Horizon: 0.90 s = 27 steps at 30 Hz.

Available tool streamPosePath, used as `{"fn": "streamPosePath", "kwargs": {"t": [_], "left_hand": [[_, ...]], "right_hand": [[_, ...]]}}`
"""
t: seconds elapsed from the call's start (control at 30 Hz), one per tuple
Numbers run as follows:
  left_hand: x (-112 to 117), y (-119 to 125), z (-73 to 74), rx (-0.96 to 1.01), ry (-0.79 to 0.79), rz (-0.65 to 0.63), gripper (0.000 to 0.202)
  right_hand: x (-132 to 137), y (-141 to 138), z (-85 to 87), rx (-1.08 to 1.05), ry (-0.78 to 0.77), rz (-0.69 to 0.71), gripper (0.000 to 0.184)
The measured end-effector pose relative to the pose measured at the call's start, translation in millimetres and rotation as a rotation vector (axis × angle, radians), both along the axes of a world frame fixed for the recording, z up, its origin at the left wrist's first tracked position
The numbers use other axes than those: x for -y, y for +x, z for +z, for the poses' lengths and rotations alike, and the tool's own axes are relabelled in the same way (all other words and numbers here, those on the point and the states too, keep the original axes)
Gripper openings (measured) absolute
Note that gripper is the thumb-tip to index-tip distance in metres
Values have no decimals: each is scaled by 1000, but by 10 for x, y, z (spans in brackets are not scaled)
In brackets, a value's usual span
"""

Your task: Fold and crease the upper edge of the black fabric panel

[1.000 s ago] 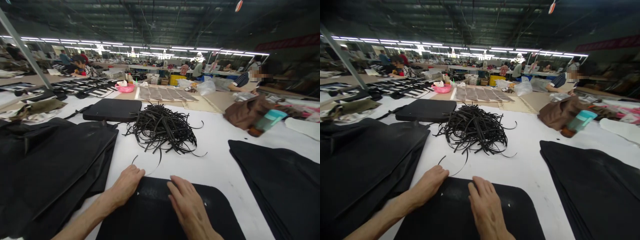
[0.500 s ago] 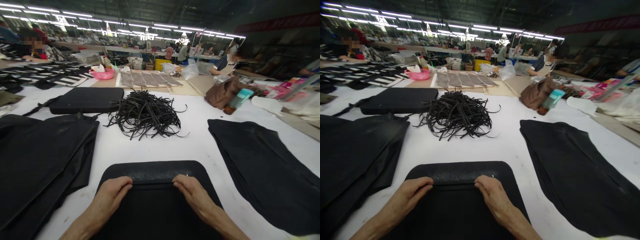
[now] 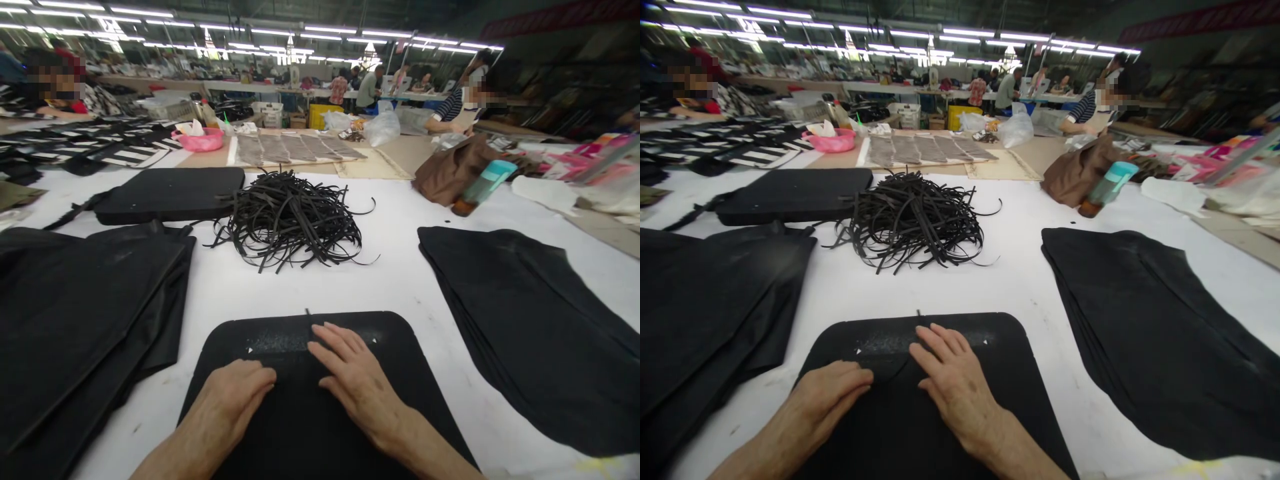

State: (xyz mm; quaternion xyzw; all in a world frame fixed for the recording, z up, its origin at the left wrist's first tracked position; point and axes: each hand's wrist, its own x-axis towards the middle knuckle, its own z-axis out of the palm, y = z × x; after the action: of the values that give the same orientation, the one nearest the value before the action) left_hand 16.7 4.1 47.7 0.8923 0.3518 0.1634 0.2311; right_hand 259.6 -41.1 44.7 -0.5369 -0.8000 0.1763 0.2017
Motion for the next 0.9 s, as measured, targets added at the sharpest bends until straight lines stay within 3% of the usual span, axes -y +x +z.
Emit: {"fn": "streamPosePath", "kwargs": {"t": [0.1,0.2,0.3,0.5,0.73,0.9], "left_hand": [[70,33,-16,38,85,-82,22],[72,-18,-36,80,94,-49,20],[25,-85,-38,38,-62,84,18],[-59,-153,25,-59,-383,268,25],[-96,-281,-8,30,-604,482,27],[-175,-210,26,176,-761,604,23]], "right_hand": [[-31,-148,-61,-55,42,114,16],[29,-96,-119,-79,-31,31,18],[133,81,-117,-38,-146,-109,22],[265,416,-4,-73,-285,-257,25],[255,654,-35,-304,-452,-450,28],[113,770,-87,-461,-582,-643,30]]}}
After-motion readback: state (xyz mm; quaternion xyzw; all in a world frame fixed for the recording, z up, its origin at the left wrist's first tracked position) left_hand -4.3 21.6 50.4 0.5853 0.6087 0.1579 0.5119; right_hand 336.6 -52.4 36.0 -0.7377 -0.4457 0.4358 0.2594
